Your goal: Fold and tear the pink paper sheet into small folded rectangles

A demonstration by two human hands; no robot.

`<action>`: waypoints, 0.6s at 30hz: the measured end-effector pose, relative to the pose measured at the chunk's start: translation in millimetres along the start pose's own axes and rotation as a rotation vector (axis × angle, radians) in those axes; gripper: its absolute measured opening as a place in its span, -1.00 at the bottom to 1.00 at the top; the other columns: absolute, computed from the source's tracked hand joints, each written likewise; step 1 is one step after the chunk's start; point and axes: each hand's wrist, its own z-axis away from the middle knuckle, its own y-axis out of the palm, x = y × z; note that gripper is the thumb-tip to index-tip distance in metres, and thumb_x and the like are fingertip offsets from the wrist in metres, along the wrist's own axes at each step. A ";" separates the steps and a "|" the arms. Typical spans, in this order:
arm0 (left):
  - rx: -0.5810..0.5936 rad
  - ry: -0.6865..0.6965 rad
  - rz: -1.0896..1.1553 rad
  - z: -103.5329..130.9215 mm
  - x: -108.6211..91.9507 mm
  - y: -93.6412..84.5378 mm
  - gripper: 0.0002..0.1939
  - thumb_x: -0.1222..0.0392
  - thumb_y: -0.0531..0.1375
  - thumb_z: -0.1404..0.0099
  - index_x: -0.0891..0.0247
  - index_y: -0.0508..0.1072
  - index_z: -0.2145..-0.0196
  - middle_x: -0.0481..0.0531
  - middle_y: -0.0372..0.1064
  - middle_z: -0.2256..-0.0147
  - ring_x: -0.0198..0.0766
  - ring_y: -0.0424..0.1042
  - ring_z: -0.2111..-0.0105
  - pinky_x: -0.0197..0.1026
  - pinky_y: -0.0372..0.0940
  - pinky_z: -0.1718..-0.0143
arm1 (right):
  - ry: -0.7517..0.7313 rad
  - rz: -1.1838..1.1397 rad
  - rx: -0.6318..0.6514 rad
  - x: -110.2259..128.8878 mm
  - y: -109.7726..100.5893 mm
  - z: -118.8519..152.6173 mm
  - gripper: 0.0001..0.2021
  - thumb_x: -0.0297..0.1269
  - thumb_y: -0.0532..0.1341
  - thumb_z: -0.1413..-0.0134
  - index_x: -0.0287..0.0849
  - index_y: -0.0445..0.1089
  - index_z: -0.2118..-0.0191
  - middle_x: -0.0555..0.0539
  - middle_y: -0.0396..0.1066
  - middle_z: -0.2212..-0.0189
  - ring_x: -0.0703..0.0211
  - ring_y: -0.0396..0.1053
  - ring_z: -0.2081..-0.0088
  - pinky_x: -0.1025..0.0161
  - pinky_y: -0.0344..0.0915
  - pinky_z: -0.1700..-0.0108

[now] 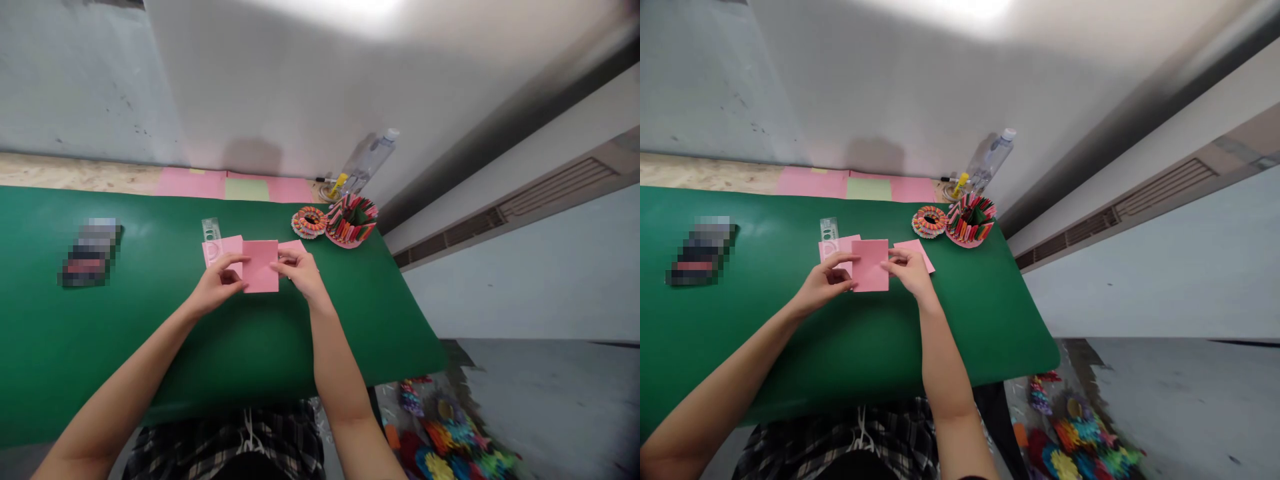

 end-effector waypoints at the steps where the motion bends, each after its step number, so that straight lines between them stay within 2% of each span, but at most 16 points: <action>1: 0.028 -0.013 0.014 0.6 -0.4 -0.4 -0.52 0.27 0.28 -0.07 0.20 0.34 0.02 0.12 0.32 0.07 -0.45 0.39 0.50 -0.33 0.34 0.48 | 0.000 0.007 -0.002 0.8 0.0 0.3 -0.61 -0.19 0.41 0.33 -0.20 0.47 0.26 0.04 0.42 0.59 0.24 0.38 0.51 0.23 0.40 0.42; 3: 0.096 -0.050 0.043 2.4 -1.3 -1.1 -0.44 0.25 0.27 -0.09 0.18 0.26 -0.06 0.11 0.34 0.11 -0.41 0.43 0.49 -0.32 0.34 0.48 | 0.002 0.030 -0.013 1.8 0.4 0.7 -0.61 -0.20 0.40 0.32 -0.21 0.47 0.26 0.03 0.42 0.58 0.24 0.38 0.51 0.24 0.38 0.43; 5: 0.182 -0.090 0.051 4.1 -1.8 -1.9 -0.33 0.23 0.25 -0.12 0.18 0.12 -0.16 0.07 0.39 0.24 -0.34 0.46 0.48 -0.31 0.34 0.49 | 0.005 0.051 -0.037 1.7 0.2 0.3 -0.61 -0.20 0.40 0.32 -0.22 0.46 0.25 0.01 0.42 0.57 0.24 0.37 0.51 0.25 0.38 0.44; 7: 0.248 -0.098 -0.015 4.6 -0.4 -3.3 -0.24 0.19 0.24 -0.14 0.17 -0.01 -0.23 0.05 0.41 0.29 -0.29 0.47 0.49 -0.27 0.35 0.48 | -0.009 0.054 -0.066 -0.1 -2.5 -1.4 -0.62 -0.19 0.39 0.32 -0.21 0.46 0.26 0.00 0.43 0.55 0.23 0.37 0.51 0.24 0.37 0.44; 9: 0.229 -0.015 -0.218 2.8 4.2 -5.7 -0.28 0.15 0.23 -0.16 0.16 0.03 -0.22 0.13 0.41 0.18 -0.21 0.50 0.39 -0.15 0.40 0.34 | -0.052 0.063 -0.123 -3.1 -9.0 -4.2 -0.65 -0.18 0.36 0.28 -0.20 0.45 0.28 -0.02 0.43 0.52 0.21 0.37 0.49 0.22 0.37 0.42; 10: 0.182 0.054 -0.368 0.9 7.9 -7.4 -0.35 0.14 0.22 -0.17 0.16 0.11 -0.18 0.18 0.36 0.06 -0.13 0.49 0.25 -0.05 0.38 0.19 | -0.079 0.084 -0.165 -4.6 -13.7 -5.6 -0.67 -0.17 0.33 0.25 -0.20 0.45 0.28 -0.03 0.43 0.50 0.20 0.37 0.47 0.21 0.37 0.40; 11: 0.129 0.139 -0.550 -1.6 12.6 -9.3 -0.43 0.13 0.22 -0.17 0.17 0.21 -0.13 0.22 0.29 -0.04 -0.02 0.41 0.07 0.05 0.27 0.01 | -0.102 0.120 -0.215 -6.0 -18.9 -6.8 -0.69 -0.17 0.31 0.22 -0.20 0.44 0.29 -0.04 0.43 0.48 0.19 0.38 0.45 0.20 0.37 0.38; 13: 0.040 0.211 -0.858 -7.5 23.9 -13.4 -0.44 0.11 0.22 -0.17 0.20 0.25 -0.12 0.23 0.20 -0.14 0.15 0.07 -0.20 0.22 -0.07 -0.20 | -0.114 0.252 -0.300 -7.5 -29.2 -7.8 -0.73 -0.20 0.26 0.18 -0.21 0.44 0.29 -0.06 0.44 0.46 0.15 0.39 0.41 0.16 0.36 0.32; 15: 0.020 0.181 -1.007 -13.5 35.6 -17.1 -0.29 0.01 0.21 -0.18 0.29 0.12 -0.21 0.28 0.03 -0.23 0.15 -0.12 -0.27 0.19 -0.22 -0.25 | -0.073 0.461 -0.368 -6.6 -36.3 -6.6 -0.78 -0.23 0.22 0.14 -0.19 0.46 0.32 -0.08 0.45 0.46 0.09 0.39 0.36 0.11 0.34 0.26; 17: 0.011 0.116 -1.067 -18.5 45.1 -19.7 -0.18 -0.10 0.17 -0.19 0.35 -0.01 -0.27 0.31 -0.11 -0.28 0.16 -0.21 -0.29 0.19 -0.27 -0.25 | -0.052 0.700 -0.463 -3.8 -38.0 -3.8 -0.81 -0.26 0.19 0.11 -0.15 0.47 0.32 -0.12 0.47 0.39 0.01 0.39 0.29 0.05 0.31 0.21; 18: 0.022 0.093 -1.082 -20.5 48.4 -20.6 -0.16 -0.13 0.15 -0.19 0.34 -0.04 -0.28 0.29 -0.12 -0.29 0.16 -0.23 -0.29 0.21 -0.31 -0.25 | -0.071 0.796 -0.512 -2.1 -37.0 -2.3 -0.80 -0.27 0.18 0.10 -0.14 0.48 0.31 -0.14 0.47 0.33 -0.03 0.37 0.23 0.03 0.29 0.18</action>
